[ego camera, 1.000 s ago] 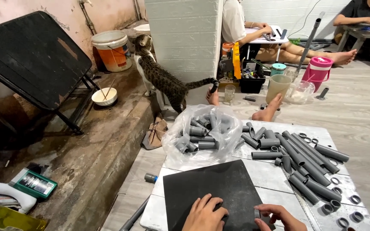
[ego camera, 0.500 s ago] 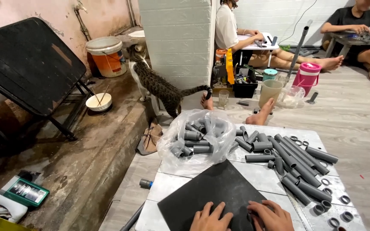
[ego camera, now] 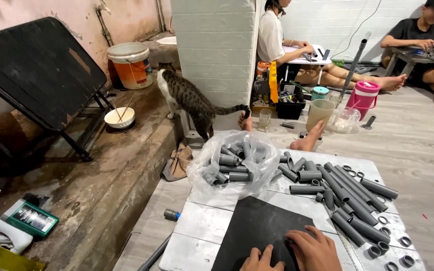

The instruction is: Sanding the edges of small PVC pipe segments and fitting rings onto them on a low table.

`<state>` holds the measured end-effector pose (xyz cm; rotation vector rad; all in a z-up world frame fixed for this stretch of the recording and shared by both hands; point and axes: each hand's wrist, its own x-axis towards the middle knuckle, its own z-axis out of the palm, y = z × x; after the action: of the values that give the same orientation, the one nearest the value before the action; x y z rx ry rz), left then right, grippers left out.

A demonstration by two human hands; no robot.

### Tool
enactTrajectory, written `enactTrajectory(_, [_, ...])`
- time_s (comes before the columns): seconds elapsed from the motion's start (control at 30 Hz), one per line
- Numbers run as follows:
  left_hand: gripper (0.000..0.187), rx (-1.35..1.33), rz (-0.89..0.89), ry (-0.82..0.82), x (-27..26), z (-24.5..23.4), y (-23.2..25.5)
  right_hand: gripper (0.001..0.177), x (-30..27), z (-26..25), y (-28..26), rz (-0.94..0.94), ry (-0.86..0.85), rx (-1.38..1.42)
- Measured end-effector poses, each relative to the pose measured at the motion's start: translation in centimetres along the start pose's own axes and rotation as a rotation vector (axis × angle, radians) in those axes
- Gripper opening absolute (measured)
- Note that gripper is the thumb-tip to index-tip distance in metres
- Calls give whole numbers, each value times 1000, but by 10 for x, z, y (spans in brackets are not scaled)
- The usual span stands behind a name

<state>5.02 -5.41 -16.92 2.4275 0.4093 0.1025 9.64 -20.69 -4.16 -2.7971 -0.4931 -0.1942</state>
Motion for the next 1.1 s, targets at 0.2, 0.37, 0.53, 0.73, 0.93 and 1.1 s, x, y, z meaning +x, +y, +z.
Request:
enactTrajectory(0.2, [60, -63, 69, 102, -1, 29, -1, 25, 2, -5, -2, -15, -42, -13])
enactTrajectory(0.37, [67, -135, -80, -90, -15, -36, 28, 28, 2, 4, 10, -47, -30, -8])
enactTrajectory(0.53, [45, 82, 758, -211, -34, -212, 66, 40, -22, -52, -9, -232, 281, 123])
enactTrajectory(0.73, [58, 67, 715, -215, -33, -221, 80, 52, -48, -73, -20, -173, 300, 99])
enactTrajectory(0.93, [71, 157, 798, -108, -27, -156, 52, 78, -46, -22, -2, -450, 224, -126])
enactTrajectory(1.1, [77, 194, 710, -330, -13, -132, 41, 81, -47, 31, 47, -404, 228, -220])
